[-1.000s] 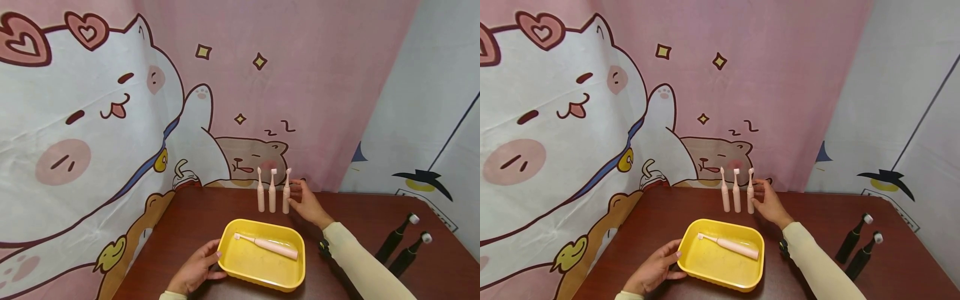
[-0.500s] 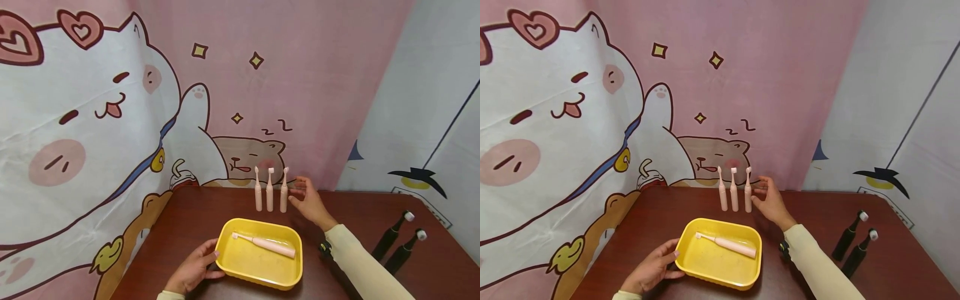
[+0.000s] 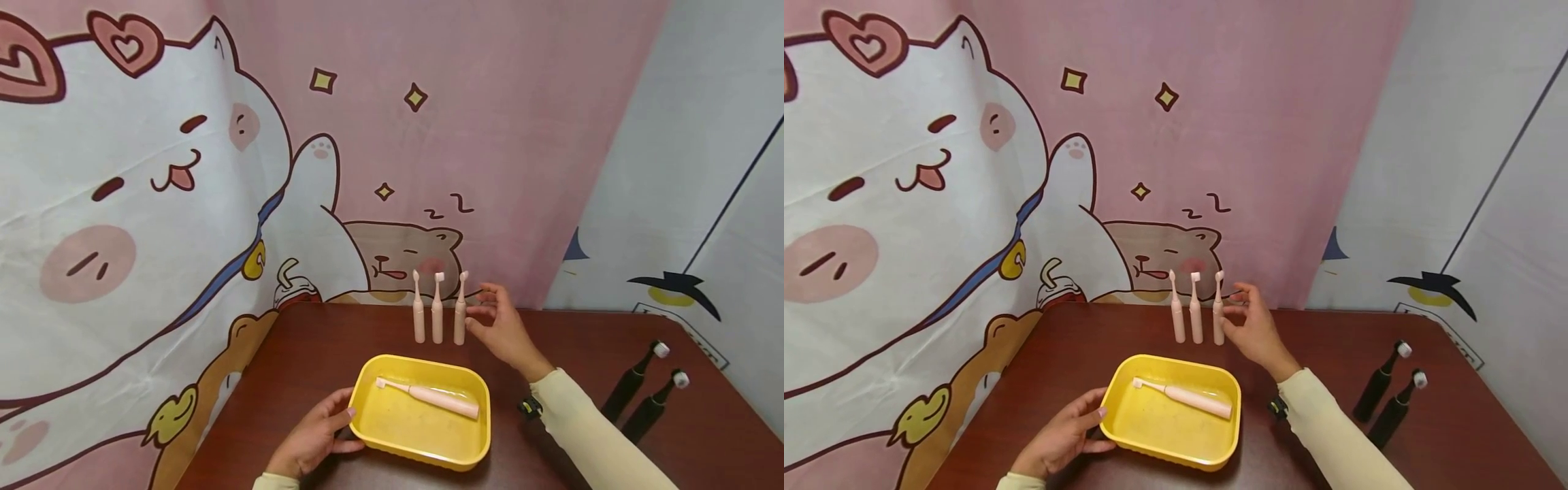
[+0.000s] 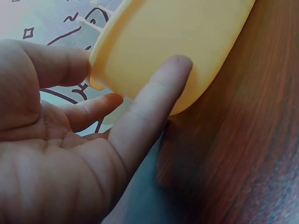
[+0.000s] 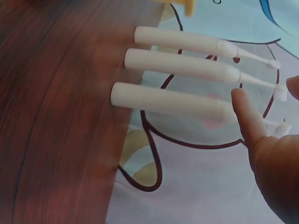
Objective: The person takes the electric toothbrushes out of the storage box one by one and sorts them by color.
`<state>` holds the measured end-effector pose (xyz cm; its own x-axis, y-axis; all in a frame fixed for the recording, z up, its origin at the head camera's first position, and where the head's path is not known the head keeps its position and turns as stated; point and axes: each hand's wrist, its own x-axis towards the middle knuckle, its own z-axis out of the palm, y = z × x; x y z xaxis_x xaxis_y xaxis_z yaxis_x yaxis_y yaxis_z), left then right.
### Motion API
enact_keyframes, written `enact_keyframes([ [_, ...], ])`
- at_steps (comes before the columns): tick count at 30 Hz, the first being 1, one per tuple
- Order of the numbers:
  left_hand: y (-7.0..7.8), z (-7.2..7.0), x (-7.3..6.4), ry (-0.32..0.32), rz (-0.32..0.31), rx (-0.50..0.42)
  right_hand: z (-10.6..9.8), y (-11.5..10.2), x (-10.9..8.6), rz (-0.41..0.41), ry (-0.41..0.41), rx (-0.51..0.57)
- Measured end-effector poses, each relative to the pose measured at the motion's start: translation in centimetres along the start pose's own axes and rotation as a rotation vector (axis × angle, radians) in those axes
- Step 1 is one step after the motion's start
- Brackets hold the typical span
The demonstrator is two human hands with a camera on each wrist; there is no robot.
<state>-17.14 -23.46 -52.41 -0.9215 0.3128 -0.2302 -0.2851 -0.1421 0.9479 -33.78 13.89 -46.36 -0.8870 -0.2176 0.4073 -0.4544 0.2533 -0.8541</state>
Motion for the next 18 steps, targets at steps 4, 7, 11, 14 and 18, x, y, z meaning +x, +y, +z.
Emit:
enact_keyframes([
  [4, -0.1, -0.1, 0.0, 0.002, 0.003, -0.008, 0.5, -0.8, -0.4, -0.006, -0.013, 0.023],
  [7, -0.2, -0.1, 0.0, 0.004, 0.001, -0.012, 0.9, -1.3, -0.7, -0.012, -0.030, 0.017],
  [11, -0.1, 0.0, 0.0, 0.002, 0.001, -0.013, 1.4, -2.2, -1.2, -0.014, -0.061, 0.032],
  [14, -0.1, 0.0, 0.0, 0.000, 0.004, -0.012, 1.9, -2.9, -1.6, -0.005, -0.096, 0.050],
  [18, -0.1, 0.0, -0.1, -0.001, 0.011, -0.010, 2.5, -3.9, -2.2, 0.019, -0.134, 0.054],
])
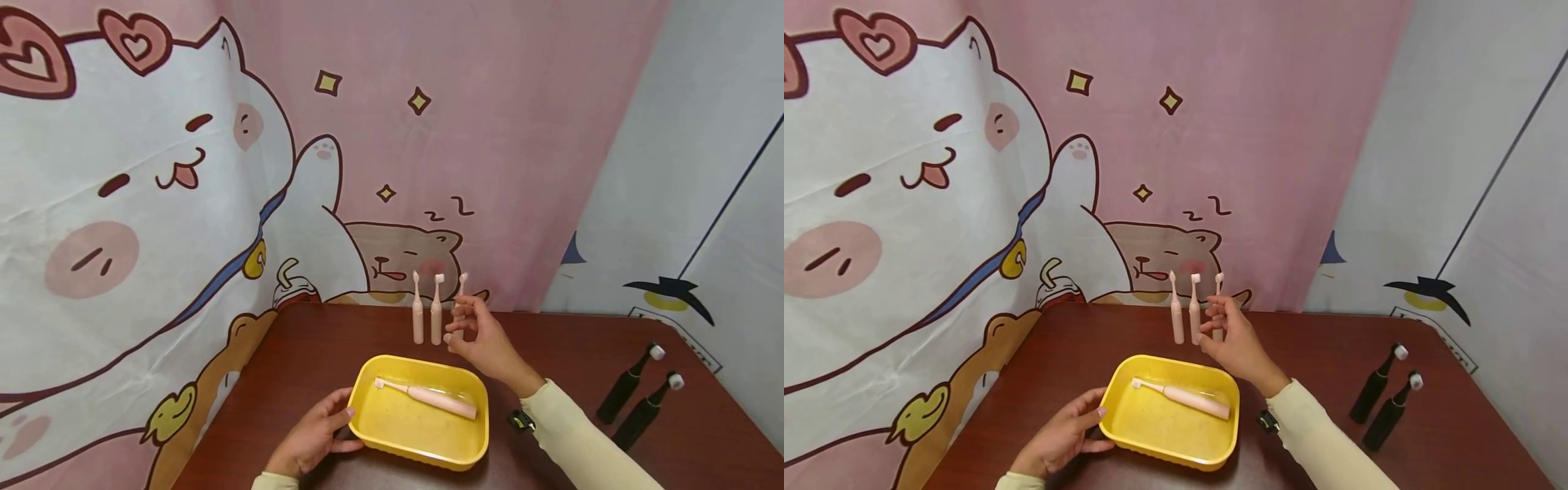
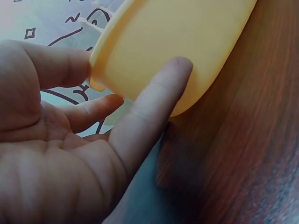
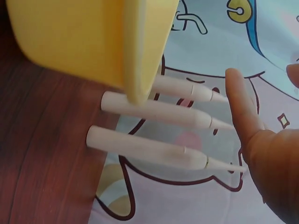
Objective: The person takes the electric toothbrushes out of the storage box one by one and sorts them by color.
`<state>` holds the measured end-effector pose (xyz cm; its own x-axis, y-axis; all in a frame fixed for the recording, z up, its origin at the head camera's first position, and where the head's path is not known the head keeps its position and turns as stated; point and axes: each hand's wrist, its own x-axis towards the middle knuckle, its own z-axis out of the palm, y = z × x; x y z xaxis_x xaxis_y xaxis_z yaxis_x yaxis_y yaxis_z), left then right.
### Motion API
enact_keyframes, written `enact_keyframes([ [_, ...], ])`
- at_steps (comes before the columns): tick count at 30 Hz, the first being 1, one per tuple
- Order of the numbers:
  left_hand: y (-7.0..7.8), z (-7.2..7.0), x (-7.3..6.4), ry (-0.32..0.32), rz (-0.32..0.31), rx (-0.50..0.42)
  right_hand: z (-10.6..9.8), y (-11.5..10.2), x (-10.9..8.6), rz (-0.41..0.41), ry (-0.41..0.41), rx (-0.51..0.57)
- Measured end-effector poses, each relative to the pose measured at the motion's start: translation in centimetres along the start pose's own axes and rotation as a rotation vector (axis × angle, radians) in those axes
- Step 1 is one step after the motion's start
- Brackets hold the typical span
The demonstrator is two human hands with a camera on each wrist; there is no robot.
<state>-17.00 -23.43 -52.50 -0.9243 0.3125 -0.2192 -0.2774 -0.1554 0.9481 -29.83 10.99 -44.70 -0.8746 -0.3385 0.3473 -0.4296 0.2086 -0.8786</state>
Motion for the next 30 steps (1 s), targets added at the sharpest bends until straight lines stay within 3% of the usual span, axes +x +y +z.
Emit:
enact_keyframes([
  [9, 0.0, 0.1, -0.1, 0.007, -0.001, 0.009, 1.2, -0.6, -0.6, 0.000, -0.074, 0.019],
  [27, 0.1, 0.1, -0.1, 0.001, -0.007, 0.011, 3.2, -0.2, -1.5, -0.052, -0.182, -0.079],
  [30, 0.1, 0.0, -0.1, -0.002, -0.004, 0.008, 3.4, 0.0, -1.7, -0.051, -0.203, -0.143],
])
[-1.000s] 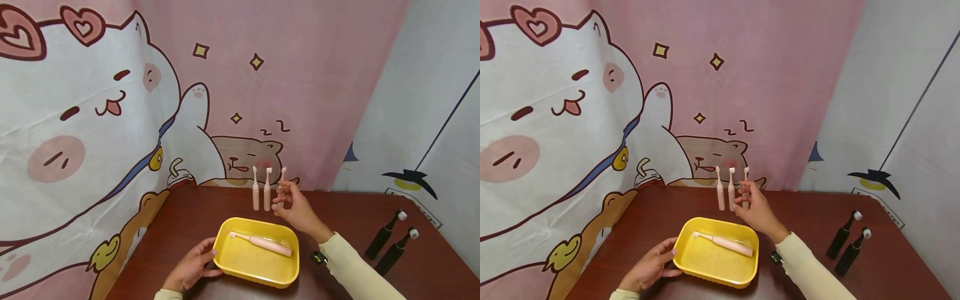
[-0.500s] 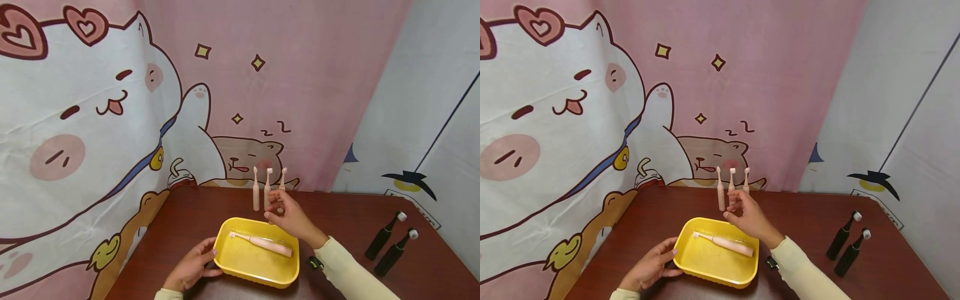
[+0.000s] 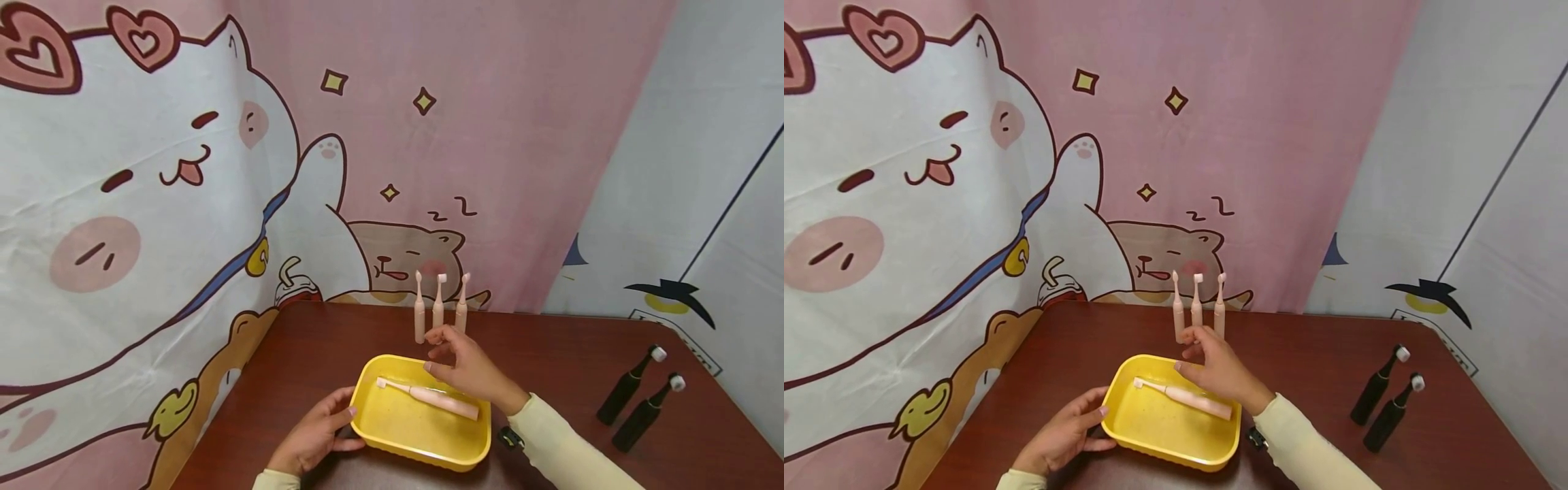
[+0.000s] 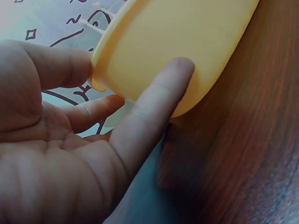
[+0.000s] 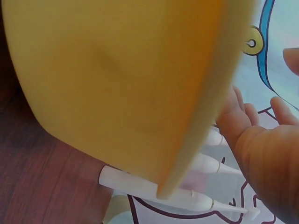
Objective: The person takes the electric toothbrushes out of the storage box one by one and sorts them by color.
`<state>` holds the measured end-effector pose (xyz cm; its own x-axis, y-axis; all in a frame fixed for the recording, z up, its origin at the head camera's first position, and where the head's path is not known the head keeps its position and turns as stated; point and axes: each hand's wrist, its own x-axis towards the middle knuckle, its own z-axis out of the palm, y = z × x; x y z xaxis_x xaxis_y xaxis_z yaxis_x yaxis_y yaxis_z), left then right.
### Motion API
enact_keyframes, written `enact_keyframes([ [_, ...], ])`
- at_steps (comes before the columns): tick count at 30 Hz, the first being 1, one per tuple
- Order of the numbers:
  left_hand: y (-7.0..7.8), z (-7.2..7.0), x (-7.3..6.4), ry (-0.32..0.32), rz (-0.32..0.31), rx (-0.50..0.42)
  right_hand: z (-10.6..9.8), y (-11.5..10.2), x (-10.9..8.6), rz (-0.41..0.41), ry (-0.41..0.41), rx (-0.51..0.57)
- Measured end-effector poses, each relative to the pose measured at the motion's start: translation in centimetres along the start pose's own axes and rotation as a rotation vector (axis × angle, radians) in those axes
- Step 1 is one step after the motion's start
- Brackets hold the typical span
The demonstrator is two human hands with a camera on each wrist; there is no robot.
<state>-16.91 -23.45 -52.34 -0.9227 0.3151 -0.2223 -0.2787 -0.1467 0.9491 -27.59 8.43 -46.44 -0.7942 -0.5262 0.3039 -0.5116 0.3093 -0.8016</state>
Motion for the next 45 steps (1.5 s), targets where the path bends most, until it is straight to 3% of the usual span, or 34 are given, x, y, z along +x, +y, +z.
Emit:
enact_keyframes([
  [11, 0.0, 0.1, -0.1, -0.008, 0.003, 0.001, 0.5, 0.5, -0.3, -0.064, -0.094, -0.209],
  [21, -0.2, 0.1, -0.1, -0.002, 0.010, -0.012, 0.7, 0.5, -0.4, -0.053, -0.138, -0.283],
  [36, 0.1, 0.3, -0.2, 0.005, 0.007, -0.005, 1.7, -0.2, -1.1, -0.103, -0.276, -0.556],
  [45, 0.0, 0.2, -0.1, 0.008, 0.003, -0.010, 2.5, -0.3, -1.8, -0.105, -0.325, -0.612],
])
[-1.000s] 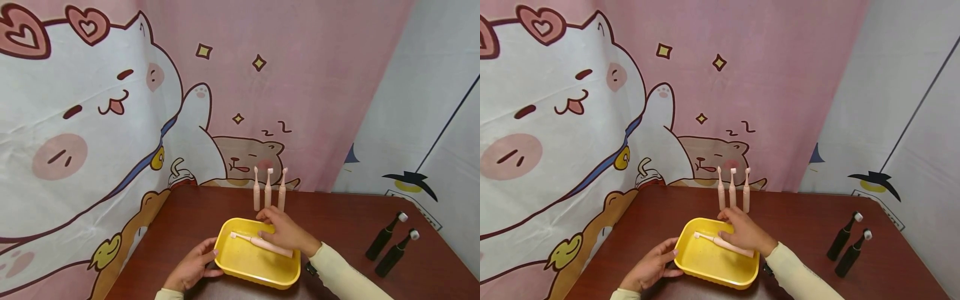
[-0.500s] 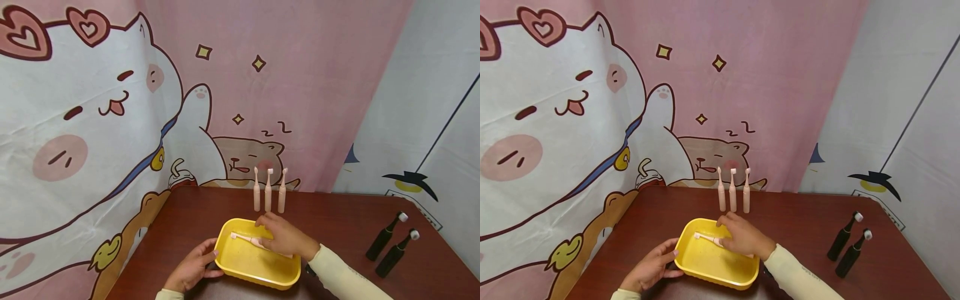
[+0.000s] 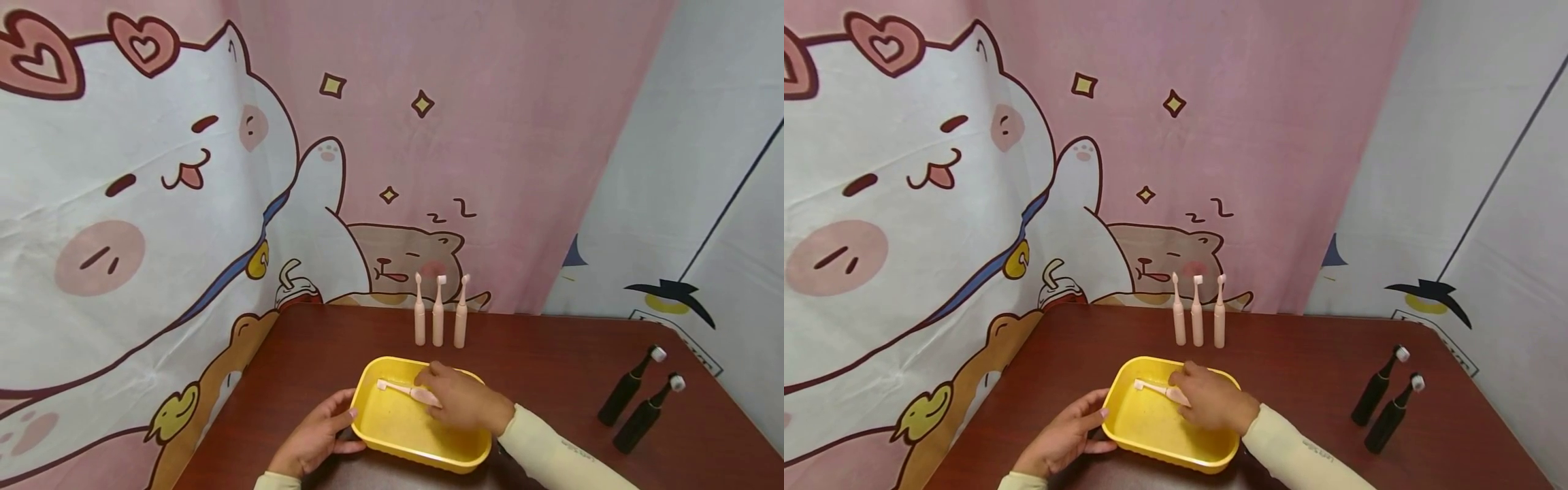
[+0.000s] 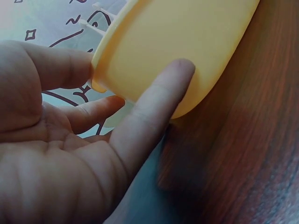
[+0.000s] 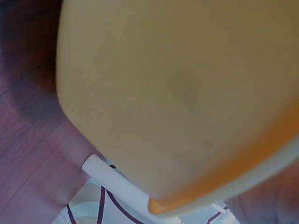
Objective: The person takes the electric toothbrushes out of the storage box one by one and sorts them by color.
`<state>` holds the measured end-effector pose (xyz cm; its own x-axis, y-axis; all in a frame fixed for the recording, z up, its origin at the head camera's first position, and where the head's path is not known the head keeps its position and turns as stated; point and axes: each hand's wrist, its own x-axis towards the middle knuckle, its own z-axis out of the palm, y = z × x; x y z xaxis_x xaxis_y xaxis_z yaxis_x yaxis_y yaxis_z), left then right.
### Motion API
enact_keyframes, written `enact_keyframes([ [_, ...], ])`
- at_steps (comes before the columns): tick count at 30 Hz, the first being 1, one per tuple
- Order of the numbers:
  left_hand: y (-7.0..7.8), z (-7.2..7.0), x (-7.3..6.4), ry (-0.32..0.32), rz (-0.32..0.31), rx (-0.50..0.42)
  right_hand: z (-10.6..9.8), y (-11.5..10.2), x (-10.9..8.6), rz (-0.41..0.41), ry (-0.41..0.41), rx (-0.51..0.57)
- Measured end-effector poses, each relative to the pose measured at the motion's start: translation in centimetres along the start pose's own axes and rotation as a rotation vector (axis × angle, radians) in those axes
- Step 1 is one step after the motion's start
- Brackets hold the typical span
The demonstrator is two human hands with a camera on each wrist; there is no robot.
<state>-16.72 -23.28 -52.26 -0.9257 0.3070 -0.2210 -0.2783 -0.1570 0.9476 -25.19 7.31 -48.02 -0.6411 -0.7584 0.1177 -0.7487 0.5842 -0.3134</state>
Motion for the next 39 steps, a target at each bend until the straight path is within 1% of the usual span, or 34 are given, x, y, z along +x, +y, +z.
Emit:
enact_keyframes([
  [6, 0.0, 0.0, 0.0, 0.002, -0.002, -0.001, 0.8, 0.3, -0.1, -0.057, 0.012, -0.105],
  [14, 0.0, 0.0, 0.0, 0.000, 0.000, -0.007, 1.0, 0.1, 0.2, -0.032, -0.025, -0.135],
  [21, -0.1, -0.1, 0.0, -0.007, 0.010, -0.004, 1.1, -0.3, 0.0, 0.015, -0.079, -0.144],
  [27, -0.2, -0.1, 0.0, -0.011, 0.016, 0.002, 1.2, -0.3, 0.1, -0.004, -0.115, -0.150],
  [34, -0.2, -0.1, 0.0, -0.011, 0.019, 0.007, 1.2, -0.2, 0.2, 0.009, -0.141, -0.132],
  [39, -0.2, -0.1, 0.0, -0.009, 0.020, 0.008, 1.0, -0.3, 0.2, -0.010, -0.155, -0.080],
])
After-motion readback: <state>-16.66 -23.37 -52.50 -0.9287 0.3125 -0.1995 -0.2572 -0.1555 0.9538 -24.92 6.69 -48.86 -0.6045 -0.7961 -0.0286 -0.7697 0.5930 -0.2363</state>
